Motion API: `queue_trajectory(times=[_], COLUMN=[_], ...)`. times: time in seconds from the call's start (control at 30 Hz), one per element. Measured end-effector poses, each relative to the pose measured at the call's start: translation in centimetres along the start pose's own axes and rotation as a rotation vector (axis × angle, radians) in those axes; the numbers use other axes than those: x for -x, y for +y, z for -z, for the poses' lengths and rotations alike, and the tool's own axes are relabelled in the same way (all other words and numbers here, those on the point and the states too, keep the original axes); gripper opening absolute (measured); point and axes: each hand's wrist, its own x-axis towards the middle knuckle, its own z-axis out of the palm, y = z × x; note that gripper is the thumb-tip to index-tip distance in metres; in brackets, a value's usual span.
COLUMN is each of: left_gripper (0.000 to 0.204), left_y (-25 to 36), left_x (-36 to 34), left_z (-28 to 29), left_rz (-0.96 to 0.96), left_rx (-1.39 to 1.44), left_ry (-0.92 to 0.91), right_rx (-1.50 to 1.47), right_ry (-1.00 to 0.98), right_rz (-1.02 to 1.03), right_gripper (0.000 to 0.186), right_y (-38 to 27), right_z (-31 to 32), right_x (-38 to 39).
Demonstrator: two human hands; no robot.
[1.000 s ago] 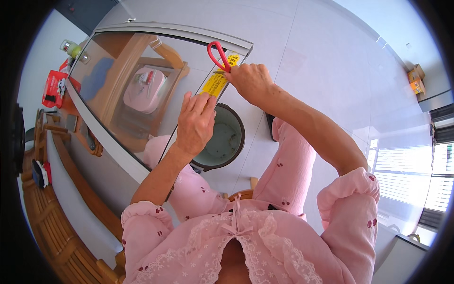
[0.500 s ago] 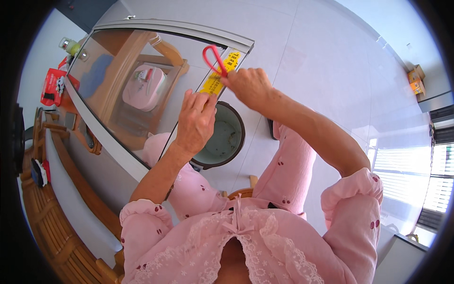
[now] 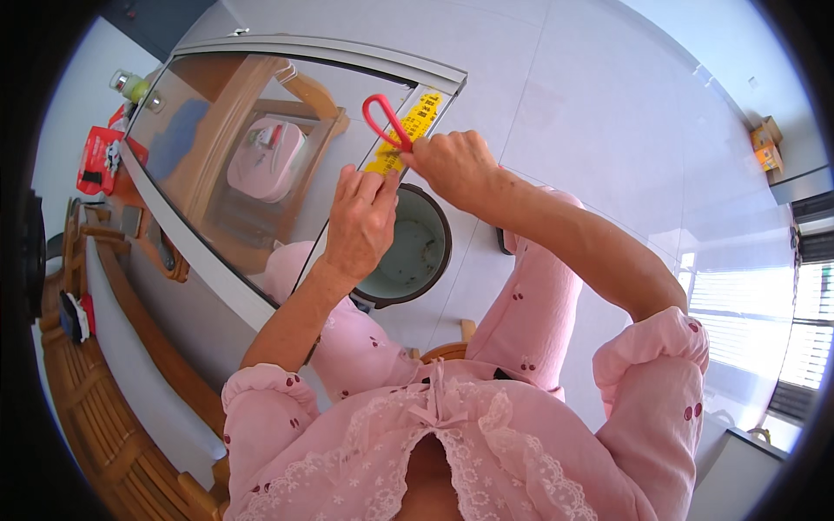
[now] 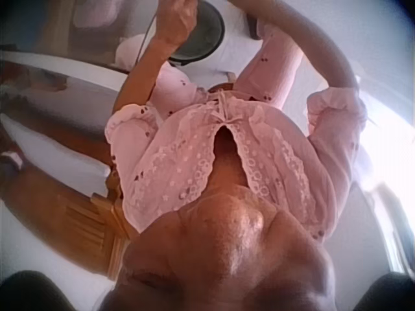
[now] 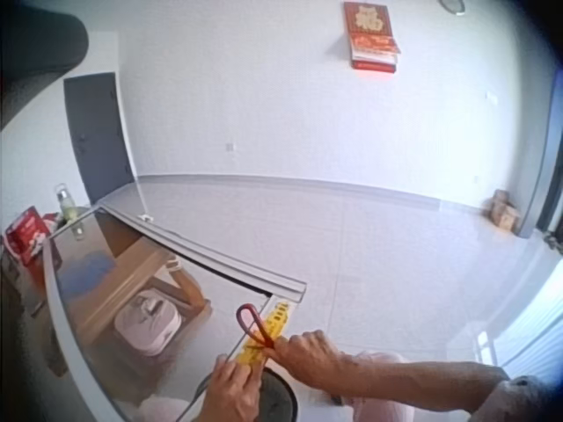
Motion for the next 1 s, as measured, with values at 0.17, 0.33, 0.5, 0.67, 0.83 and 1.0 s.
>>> queue_trajectory(times=[0.17,0.33,0.5,0.67,0.83,1.0], left_gripper=[0.025,0.025,0.024,0.023,0.024,0.026], left_y=[0.0,0.0,0.0,0.1,0.0,0.1], left_x=[0.1,0.0,0.1,0.0,0.1,0.0], left_z=[-0.2,0.0,-0.2,0.0,-0.2,0.0], left_rz=[-0.014,-0.008,-0.012,-0.005,0.0,0.013], left_rx=[-0.016,-0.003,-0.028,-0.031,-0.016,-0.003], left_ry=[0.006,-0.018,0.003,-0.016,-0.029,-0.076], right_rx=[-0.013,0.077,0.085,0.087,0.081,0.025], right_ry=[0.042,0.033,0.12,-0.003,0.147,0.152], right_rz=[-0.019,0.002,0.08,0.003,0.107,0.062], right_gripper=[0.029,0.022,0.03,0.013,0.029,0.03], right_y=[-0.2,0.0,-0.2,-0.7,-0.3,-0.3], right_z=[-0.3,-0.2,-0.5,0.3,-0.8,-1.1], right_x=[0.2,-0.2,0.4,0.4,0.6,1.0])
